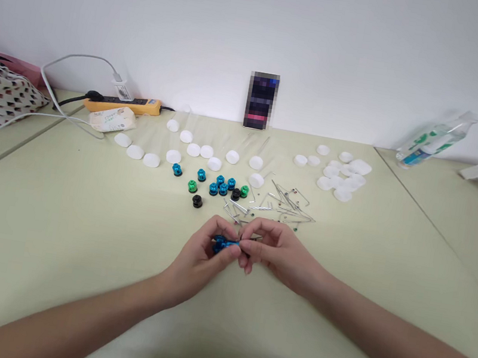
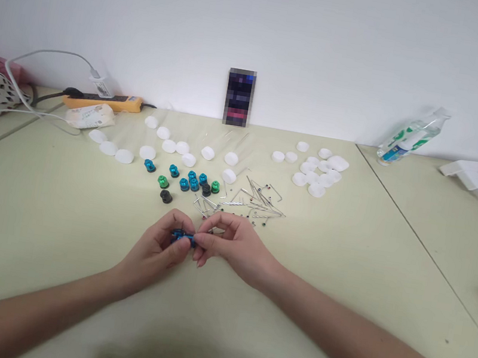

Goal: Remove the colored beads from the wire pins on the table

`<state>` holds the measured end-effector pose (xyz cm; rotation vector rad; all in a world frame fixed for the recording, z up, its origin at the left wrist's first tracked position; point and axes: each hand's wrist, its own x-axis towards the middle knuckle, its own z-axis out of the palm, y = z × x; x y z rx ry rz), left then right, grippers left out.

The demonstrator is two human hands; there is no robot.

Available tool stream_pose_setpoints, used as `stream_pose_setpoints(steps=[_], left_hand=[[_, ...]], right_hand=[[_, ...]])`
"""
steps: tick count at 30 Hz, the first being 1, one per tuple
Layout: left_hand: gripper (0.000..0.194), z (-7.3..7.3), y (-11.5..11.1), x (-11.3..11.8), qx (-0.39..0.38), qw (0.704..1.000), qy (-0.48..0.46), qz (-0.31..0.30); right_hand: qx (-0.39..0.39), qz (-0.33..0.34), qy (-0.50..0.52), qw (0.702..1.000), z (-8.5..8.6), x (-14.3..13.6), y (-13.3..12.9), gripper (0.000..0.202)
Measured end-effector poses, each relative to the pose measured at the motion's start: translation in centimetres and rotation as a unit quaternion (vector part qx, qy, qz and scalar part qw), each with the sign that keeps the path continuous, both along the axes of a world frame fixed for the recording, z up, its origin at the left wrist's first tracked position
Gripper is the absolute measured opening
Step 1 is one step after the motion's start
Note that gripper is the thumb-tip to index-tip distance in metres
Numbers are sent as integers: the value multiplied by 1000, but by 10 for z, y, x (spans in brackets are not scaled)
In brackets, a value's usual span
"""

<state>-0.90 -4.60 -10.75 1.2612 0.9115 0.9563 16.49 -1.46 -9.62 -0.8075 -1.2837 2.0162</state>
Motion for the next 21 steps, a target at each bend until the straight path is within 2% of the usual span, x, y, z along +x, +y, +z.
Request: stream_pose_setpoints(steps=[5,10,17,19,21], left_hand=[[17,-2,-2,1,15,998,52,15],[35,-2,-2,-3,44,988,142,52],[14,3,-2,1,90,994,57,-15],[16,3,-3,1,93,993,76,-11],[28,4,-3,0,86,991,99,-15]], right_hand=[[-22,-10,21,999,-1,0,2,15],[30,17,21,999,2,-3,-4,15],[-9,-11,40,999,0,0,0,16],[-6,-5,40,999,0,-1,0,17],[21,16,29,999,1,-2,-3,17]])
